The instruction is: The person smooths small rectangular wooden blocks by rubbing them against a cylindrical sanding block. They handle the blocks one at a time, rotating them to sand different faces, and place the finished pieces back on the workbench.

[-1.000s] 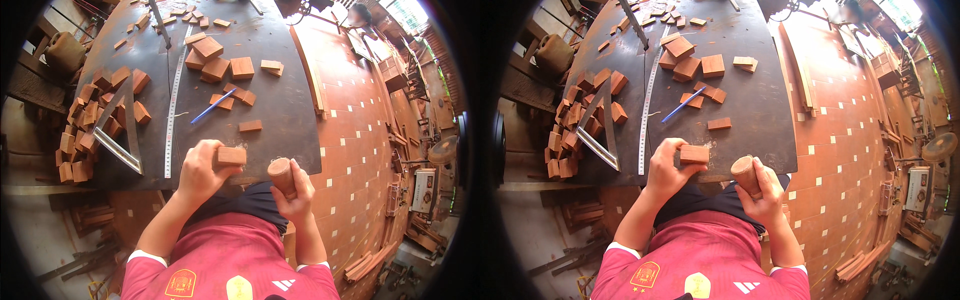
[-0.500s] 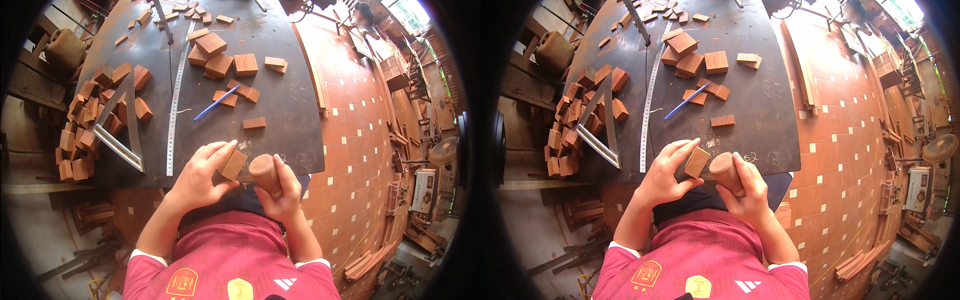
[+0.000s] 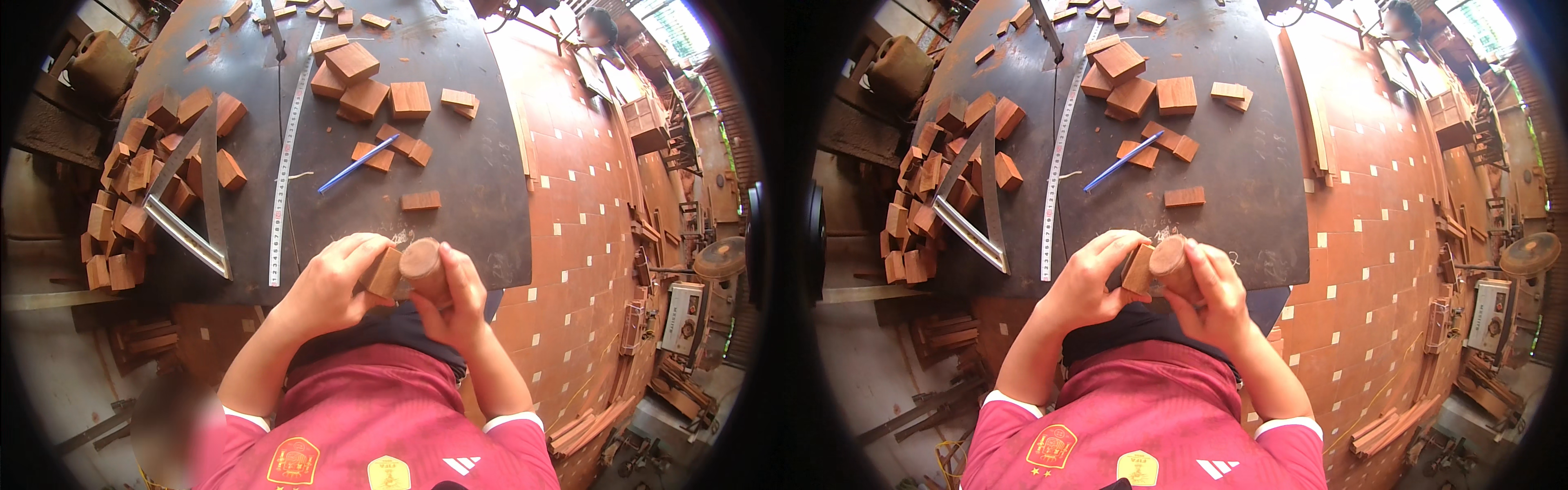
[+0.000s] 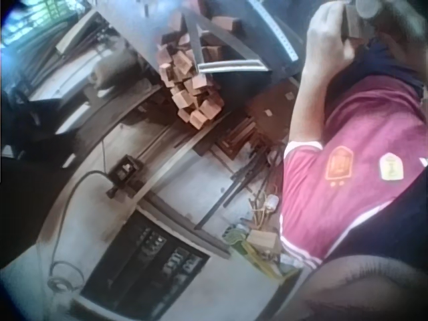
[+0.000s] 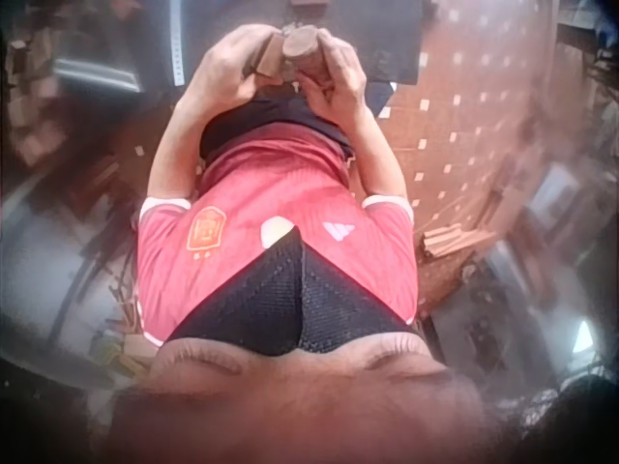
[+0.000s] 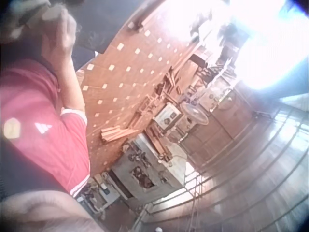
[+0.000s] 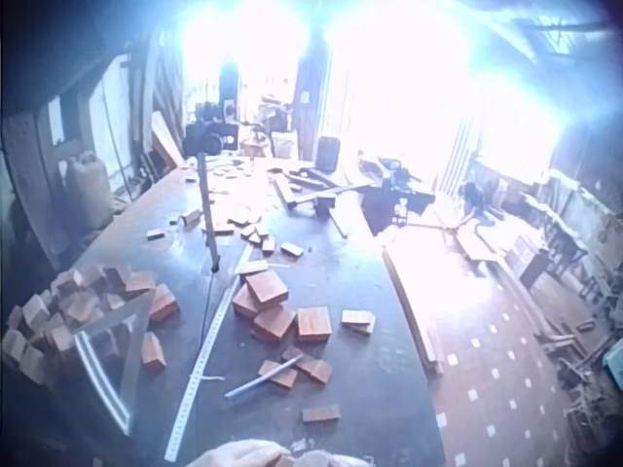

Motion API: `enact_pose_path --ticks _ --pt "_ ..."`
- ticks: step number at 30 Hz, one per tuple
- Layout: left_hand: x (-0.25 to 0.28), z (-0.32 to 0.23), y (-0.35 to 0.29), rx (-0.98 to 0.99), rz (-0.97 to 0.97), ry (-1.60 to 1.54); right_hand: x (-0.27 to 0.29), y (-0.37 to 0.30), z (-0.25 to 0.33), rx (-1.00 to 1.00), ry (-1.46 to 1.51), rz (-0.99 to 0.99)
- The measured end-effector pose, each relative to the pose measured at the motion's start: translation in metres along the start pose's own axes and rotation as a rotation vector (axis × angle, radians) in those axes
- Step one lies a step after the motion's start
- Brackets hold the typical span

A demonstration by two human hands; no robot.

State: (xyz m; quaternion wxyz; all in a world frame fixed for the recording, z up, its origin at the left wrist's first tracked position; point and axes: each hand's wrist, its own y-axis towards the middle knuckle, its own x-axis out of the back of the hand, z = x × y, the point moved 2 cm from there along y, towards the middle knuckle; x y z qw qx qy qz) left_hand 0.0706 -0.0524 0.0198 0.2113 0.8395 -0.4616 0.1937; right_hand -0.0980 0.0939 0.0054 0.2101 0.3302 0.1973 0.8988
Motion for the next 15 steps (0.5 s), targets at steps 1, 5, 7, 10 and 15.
enact_pose_path --ticks 1,5,7,10,15 --pt "-0.001 0.002 0.000 -0.015 -0.005 0.006 -0.002 -0.007 0.004 0.061 0.009 0.005" --pt "-0.005 0.006 -0.001 -0.036 -0.002 0.026 -0.008 -0.023 0.010 0.063 0.113 0.051" --pt "-0.002 0.002 0.002 -0.024 0.019 0.015 -0.006 -0.011 -0.006 -0.031 0.042 -0.030" --pt "-0.005 0.004 -0.002 -0.036 0.031 -0.021 -0.013 -0.010 -0.013 -0.172 0.058 -0.084" --pt "-0.007 0.002 -0.002 -0.043 0.048 -0.048 -0.010 -0.033 0.005 -0.168 0.066 -0.117"
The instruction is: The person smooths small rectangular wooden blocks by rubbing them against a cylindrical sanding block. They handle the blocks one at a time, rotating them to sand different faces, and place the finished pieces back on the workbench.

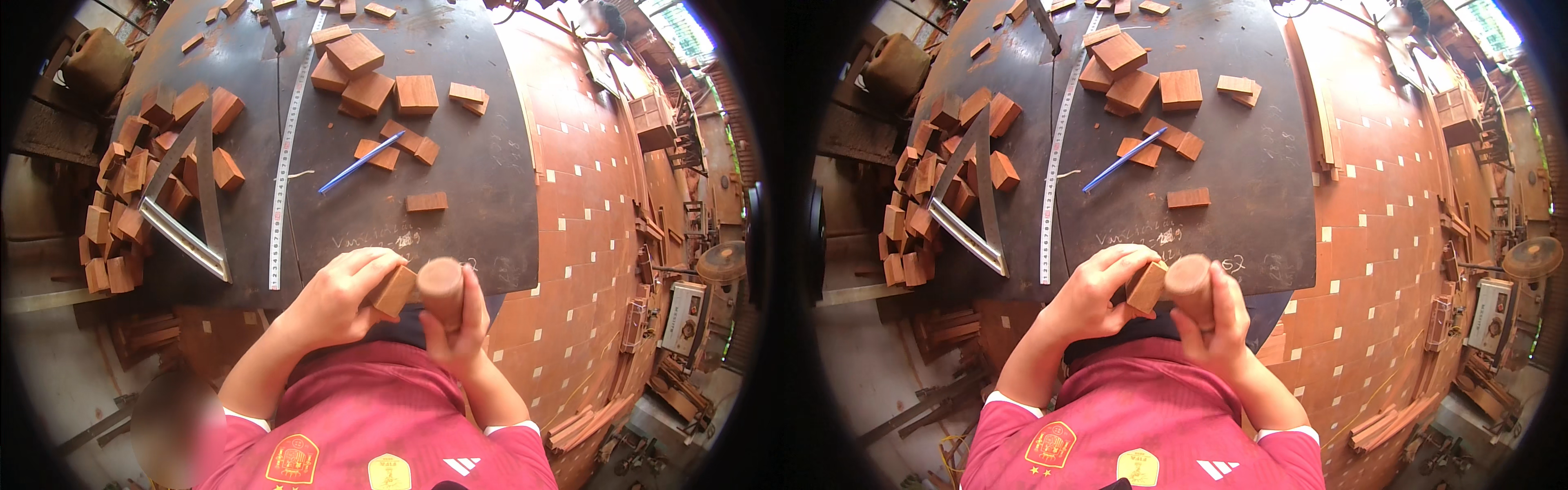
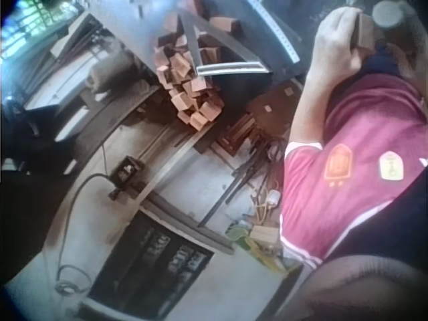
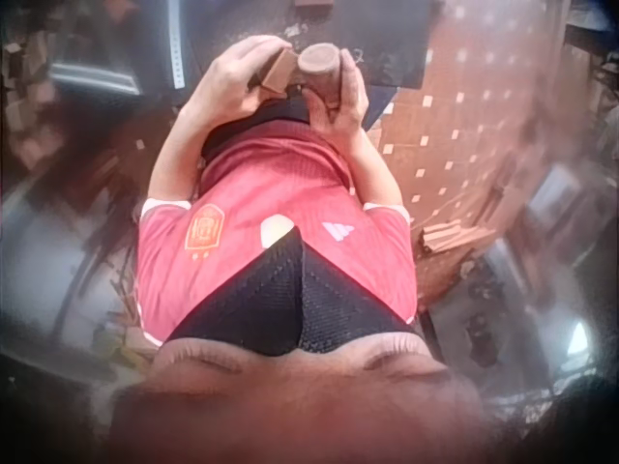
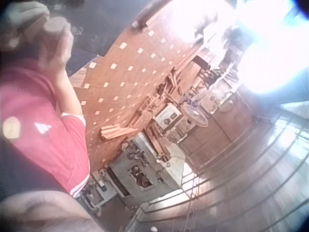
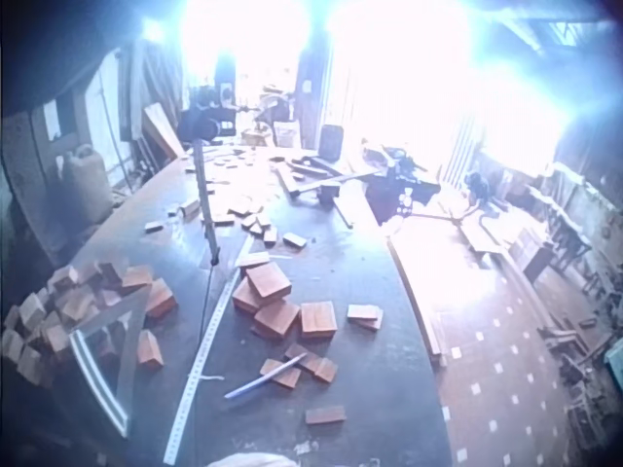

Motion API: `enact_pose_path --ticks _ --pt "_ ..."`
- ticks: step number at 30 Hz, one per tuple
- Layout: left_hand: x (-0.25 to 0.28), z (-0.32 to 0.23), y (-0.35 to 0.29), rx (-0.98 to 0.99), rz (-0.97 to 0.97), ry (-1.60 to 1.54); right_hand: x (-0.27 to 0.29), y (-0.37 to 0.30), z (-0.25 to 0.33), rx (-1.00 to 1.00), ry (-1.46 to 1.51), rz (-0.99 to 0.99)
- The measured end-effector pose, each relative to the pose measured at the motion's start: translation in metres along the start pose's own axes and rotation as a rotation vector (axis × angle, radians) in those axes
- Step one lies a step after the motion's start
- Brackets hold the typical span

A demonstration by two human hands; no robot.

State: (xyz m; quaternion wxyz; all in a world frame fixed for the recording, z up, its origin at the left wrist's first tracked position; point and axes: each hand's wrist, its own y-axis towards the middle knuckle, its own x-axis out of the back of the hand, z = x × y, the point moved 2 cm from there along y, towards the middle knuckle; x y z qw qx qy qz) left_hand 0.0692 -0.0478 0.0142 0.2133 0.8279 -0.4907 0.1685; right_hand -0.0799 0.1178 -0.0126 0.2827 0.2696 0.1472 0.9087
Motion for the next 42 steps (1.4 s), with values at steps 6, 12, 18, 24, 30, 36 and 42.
enact_pose_path --ticks 6,12,18,24,30,36,42 --pt "-0.010 0.003 -0.007 -0.009 -0.085 0.069 -0.009 0.013 0.011 0.053 -0.043 -0.015" --pt "-0.013 0.002 -0.007 -0.006 -0.087 0.103 -0.004 -0.007 0.020 0.087 0.033 0.055" --pt "-0.015 -0.001 -0.006 0.000 -0.112 0.120 -0.016 0.013 0.008 -0.020 0.051 -0.066" --pt "-0.017 0.002 -0.007 0.006 -0.118 0.095 -0.016 -0.024 0.033 0.075 0.061 0.022" --pt "-0.018 0.000 -0.004 -0.001 -0.125 0.073 -0.019 -0.002 0.010 -0.261 0.212 -0.165" --pt "-0.020 0.006 -0.007 -0.012 -0.136 0.100 -0.017 -0.028 0.032 -0.003 0.028 -0.018" --pt "-0.019 0.000 -0.003 -0.027 -0.169 0.090 -0.019 0.001 0.014 -0.188 0.137 -0.113"
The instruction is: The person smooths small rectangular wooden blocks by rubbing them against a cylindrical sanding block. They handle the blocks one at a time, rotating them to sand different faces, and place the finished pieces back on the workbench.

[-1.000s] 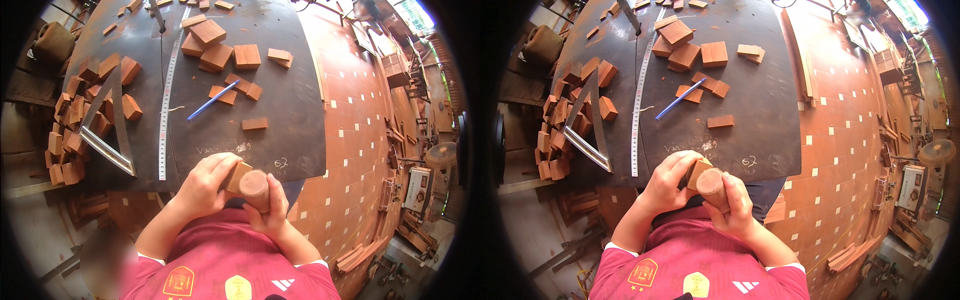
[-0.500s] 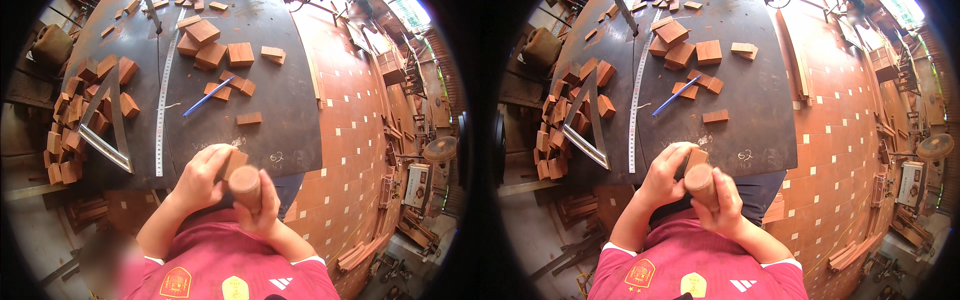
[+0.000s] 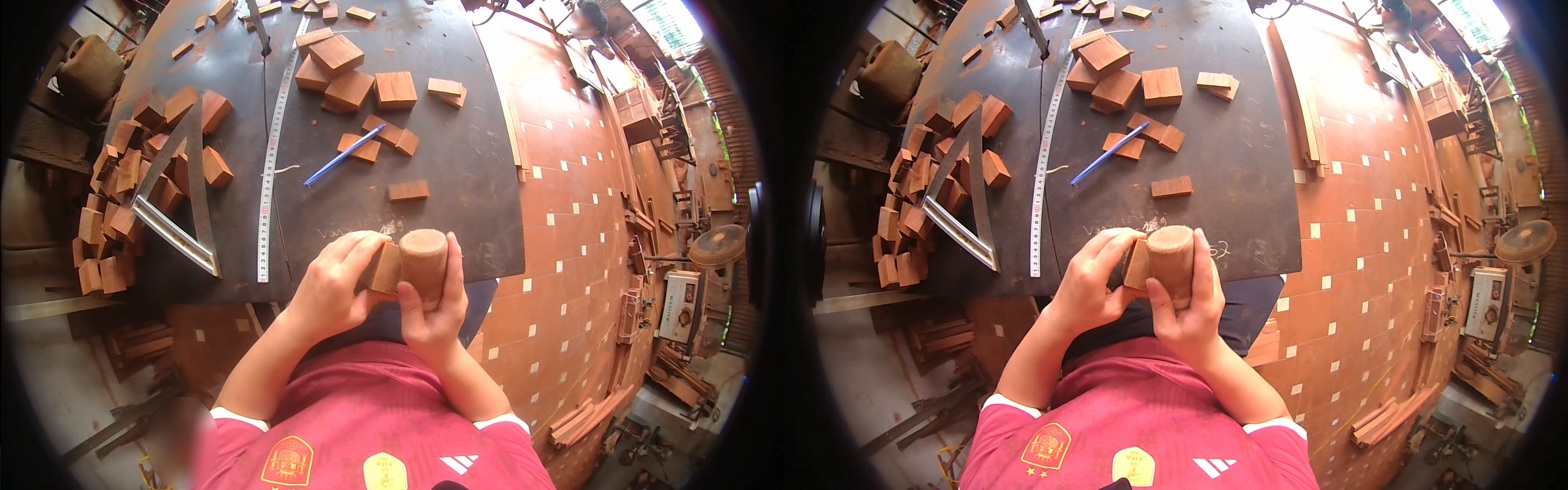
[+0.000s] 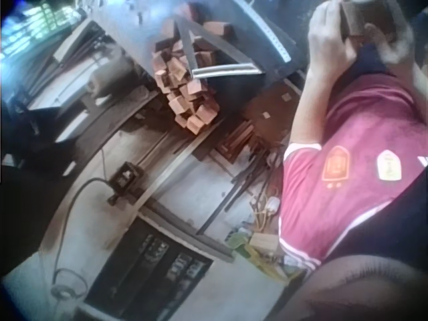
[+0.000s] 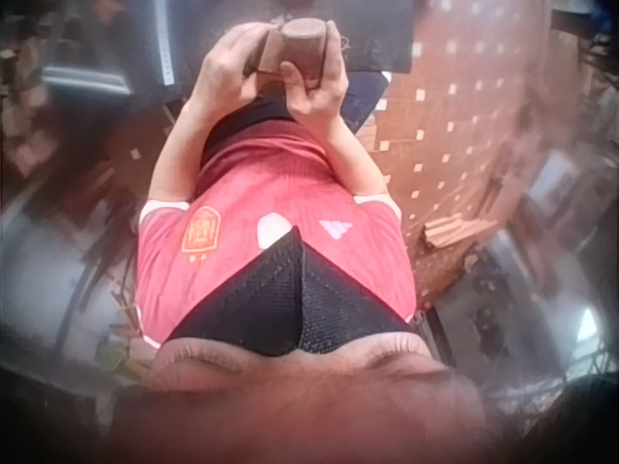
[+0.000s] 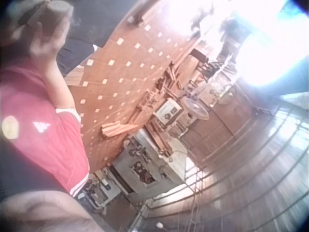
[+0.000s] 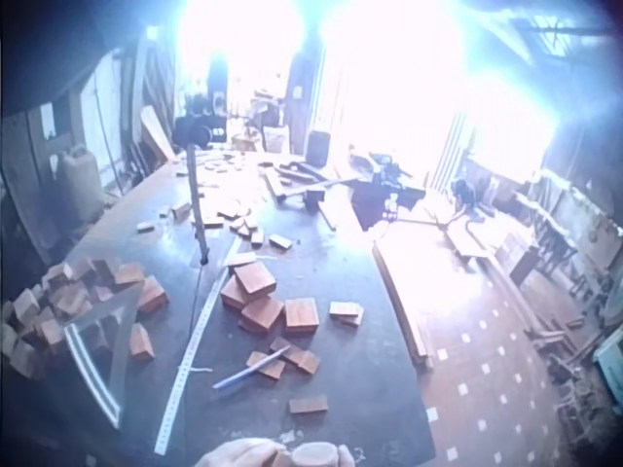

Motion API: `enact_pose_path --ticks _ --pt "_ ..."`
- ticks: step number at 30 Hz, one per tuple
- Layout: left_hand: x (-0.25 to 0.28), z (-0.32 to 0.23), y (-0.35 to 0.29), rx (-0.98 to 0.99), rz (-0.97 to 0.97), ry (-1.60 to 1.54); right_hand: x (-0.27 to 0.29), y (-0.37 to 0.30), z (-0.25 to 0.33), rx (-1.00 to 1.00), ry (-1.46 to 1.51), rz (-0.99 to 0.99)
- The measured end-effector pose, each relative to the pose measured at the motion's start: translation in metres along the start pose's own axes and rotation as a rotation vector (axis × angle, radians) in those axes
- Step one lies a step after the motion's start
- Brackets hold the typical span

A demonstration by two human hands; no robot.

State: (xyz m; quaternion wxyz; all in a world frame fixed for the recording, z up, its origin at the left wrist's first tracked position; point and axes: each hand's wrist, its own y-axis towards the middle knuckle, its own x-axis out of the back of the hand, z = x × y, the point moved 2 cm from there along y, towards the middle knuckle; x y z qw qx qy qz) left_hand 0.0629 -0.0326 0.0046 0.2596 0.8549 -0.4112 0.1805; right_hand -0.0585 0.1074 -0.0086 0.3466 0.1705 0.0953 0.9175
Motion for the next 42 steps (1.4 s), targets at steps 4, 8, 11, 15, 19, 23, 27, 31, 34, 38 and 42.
enact_pose_path --ticks 4,8,11,15,19,23,27,31,34,38,42 --pt "0.000 0.002 -0.002 0.011 0.008 0.004 0.003 -0.027 0.012 0.170 -0.104 0.064" --pt "0.000 0.001 -0.001 0.014 0.043 0.008 0.005 -0.006 0.011 0.155 -0.130 0.034" --pt "-0.002 0.000 0.000 0.000 0.026 0.010 -0.001 0.002 0.007 0.007 -0.072 -0.034" --pt "-0.002 0.003 -0.002 0.006 0.025 0.012 0.003 -0.027 0.022 0.133 -0.140 0.047" --pt "-0.002 0.000 -0.001 0.038 0.032 -0.005 0.003 -0.007 0.010 0.079 -0.122 -0.006" --pt "-0.003 0.001 -0.002 0.031 0.018 -0.004 -0.003 -0.008 0.013 0.001 -0.129 -0.049" --pt "-0.004 0.002 -0.002 0.022 0.021 0.005 0.007 -0.036 0.019 0.031 -0.122 0.043" --pt "-0.003 -0.002 0.000 0.029 0.036 -0.001 0.004 0.000 0.012 -0.034 -0.116 -0.040" --pt "-0.005 -0.001 -0.002 0.026 0.003 -0.002 0.002 0.003 0.011 -0.106 -0.154 -0.021" --pt "-0.005 0.002 -0.002 0.026 0.055 0.029 0.010 -0.026 0.026 -0.111 -0.042 0.117" --pt "-0.005 0.004 0.000 0.006 0.048 0.017 0.011 -0.003 0.017 -0.088 -0.060 0.083"
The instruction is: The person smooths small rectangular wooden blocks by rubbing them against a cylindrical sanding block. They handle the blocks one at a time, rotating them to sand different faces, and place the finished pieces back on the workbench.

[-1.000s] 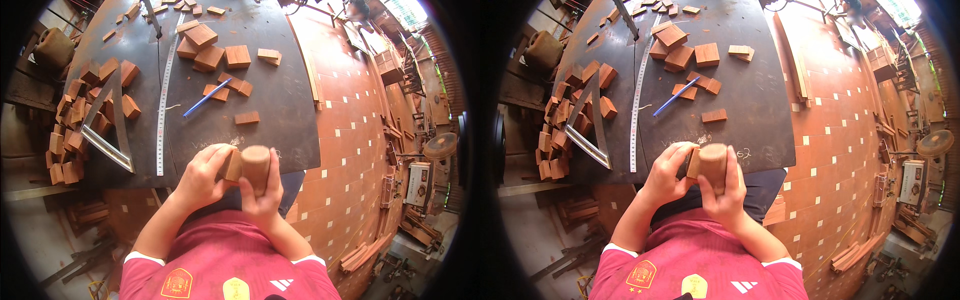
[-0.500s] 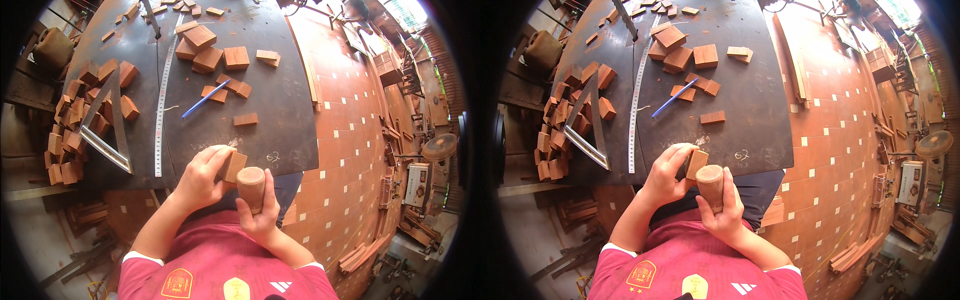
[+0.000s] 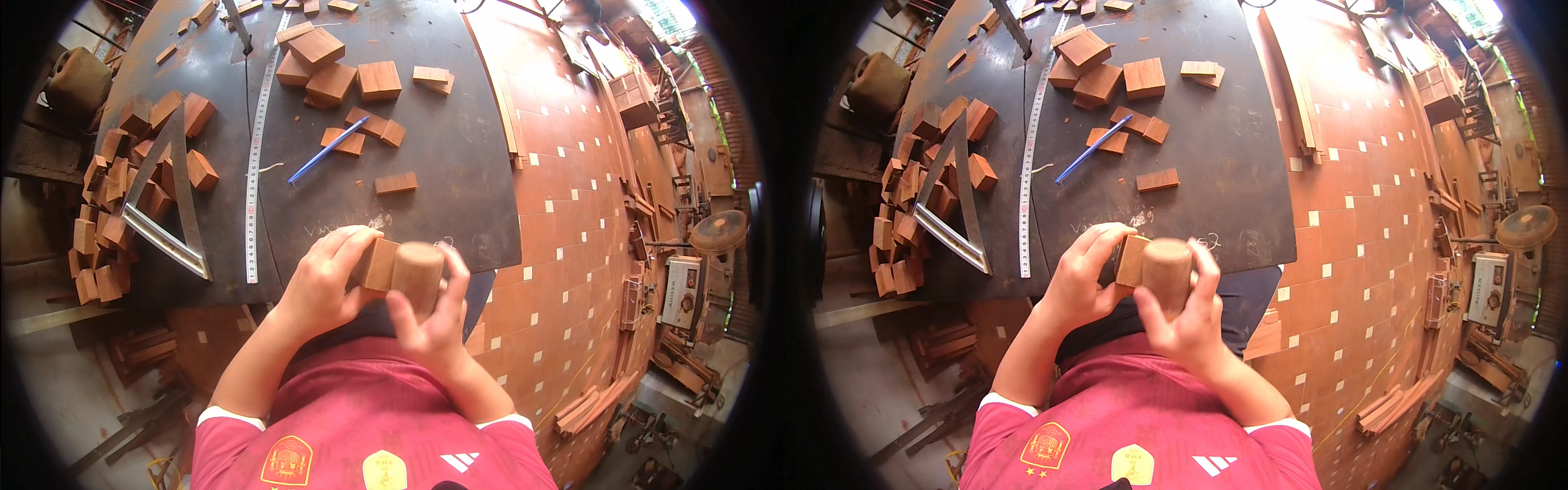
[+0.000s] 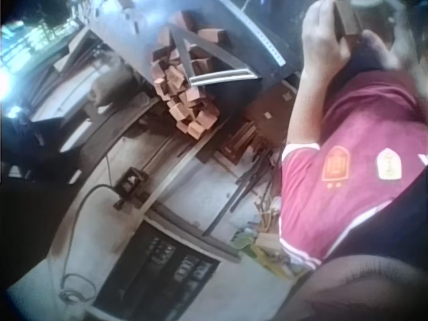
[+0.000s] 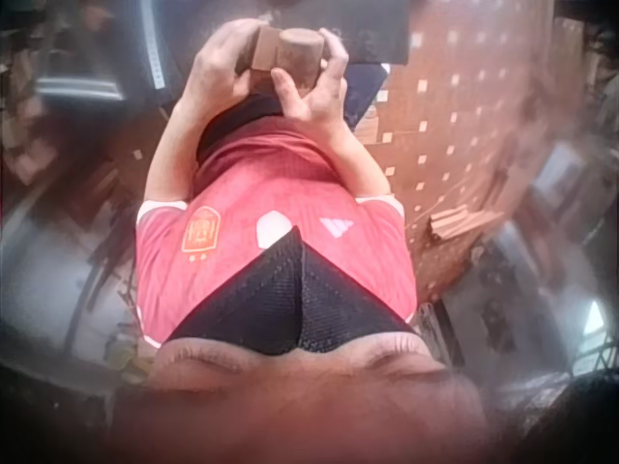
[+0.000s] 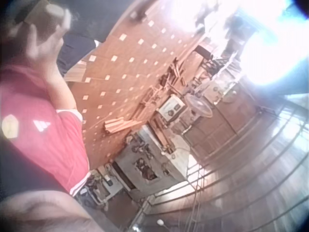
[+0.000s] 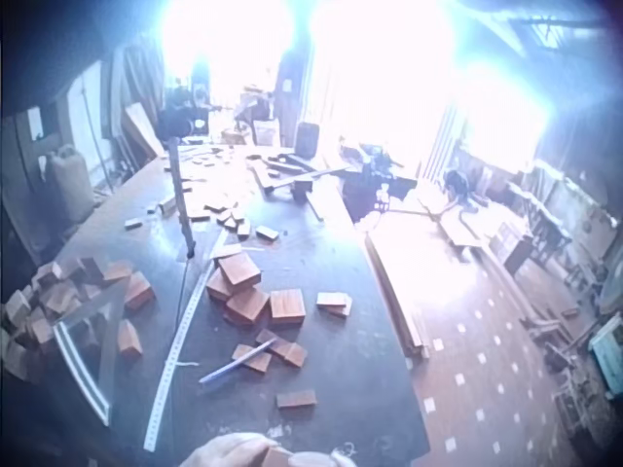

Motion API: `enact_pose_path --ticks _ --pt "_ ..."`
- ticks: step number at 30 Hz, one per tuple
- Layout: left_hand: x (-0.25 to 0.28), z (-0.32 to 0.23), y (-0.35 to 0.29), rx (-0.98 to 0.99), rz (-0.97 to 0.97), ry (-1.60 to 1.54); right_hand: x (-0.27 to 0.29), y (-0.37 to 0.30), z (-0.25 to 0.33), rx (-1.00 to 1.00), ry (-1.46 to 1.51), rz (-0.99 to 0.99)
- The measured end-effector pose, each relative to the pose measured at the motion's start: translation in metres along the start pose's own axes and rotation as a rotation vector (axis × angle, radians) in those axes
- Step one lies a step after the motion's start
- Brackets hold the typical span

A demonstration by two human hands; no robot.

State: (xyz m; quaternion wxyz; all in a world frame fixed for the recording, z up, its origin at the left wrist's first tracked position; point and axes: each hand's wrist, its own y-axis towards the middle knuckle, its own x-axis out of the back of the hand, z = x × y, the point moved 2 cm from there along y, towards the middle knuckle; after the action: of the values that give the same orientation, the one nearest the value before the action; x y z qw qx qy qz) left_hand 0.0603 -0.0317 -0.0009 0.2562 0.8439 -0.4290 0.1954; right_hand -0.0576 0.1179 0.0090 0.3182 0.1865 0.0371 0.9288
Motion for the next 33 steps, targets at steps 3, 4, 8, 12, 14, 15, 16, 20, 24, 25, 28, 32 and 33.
enact_pose_path --ticks 3,4,8,12,14,15,16,20,24,25,28,32,33 --pt "-0.002 0.000 0.000 0.004 -0.025 0.002 0.000 0.016 0.009 -0.186 0.023 0.005" --pt "-0.002 0.001 -0.001 0.007 -0.030 0.007 0.000 0.009 0.011 -0.149 -0.036 0.000" --pt "-0.002 0.000 -0.002 0.021 -0.005 -0.005 0.004 -0.012 0.009 -0.001 -0.103 0.025" --pt "-0.002 -0.001 0.001 0.014 -0.030 0.002 0.001 0.020 0.003 -0.171 -0.054 0.013" --pt "-0.001 -0.001 0.000 0.026 -0.023 -0.009 0.000 0.012 0.009 -0.061 -0.150 -0.011" --pt "-0.001 -0.001 0.001 0.024 -0.011 -0.010 0.001 0.004 0.010 -0.045 -0.136 -0.001" --pt "-0.001 -0.002 0.001 0.023 0.001 -0.011 0.002 -0.007 0.010 -0.029 -0.122 0.009" --pt "-0.002 -0.003 0.005 0.011 -0.004 -0.011 0.007 0.001 0.007 0.000 -0.140 0.016" --pt "-0.001 -0.001 0.004 0.014 -0.039 -0.006 0.004 0.018 0.014 -0.065 -0.175 0.004" --pt "-0.002 -0.002 0.003 0.019 -0.038 -0.012 0.004 0.010 0.015 -0.030 -0.192 0.003" --pt "-0.005 -0.005 0.005 0.020 -0.037 -0.005 0.009 -0.001 0.014 0.042 -0.230 0.028" --pt "-0.005 -0.007 0.005 0.043 -0.037 0.003 0.011 0.019 0.011 0.076 -0.217 0.012" --pt "-0.006 -0.008 0.003 0.043 -0.047 0.015 0.011 0.025 0.008 0.015 -0.196 0.018"
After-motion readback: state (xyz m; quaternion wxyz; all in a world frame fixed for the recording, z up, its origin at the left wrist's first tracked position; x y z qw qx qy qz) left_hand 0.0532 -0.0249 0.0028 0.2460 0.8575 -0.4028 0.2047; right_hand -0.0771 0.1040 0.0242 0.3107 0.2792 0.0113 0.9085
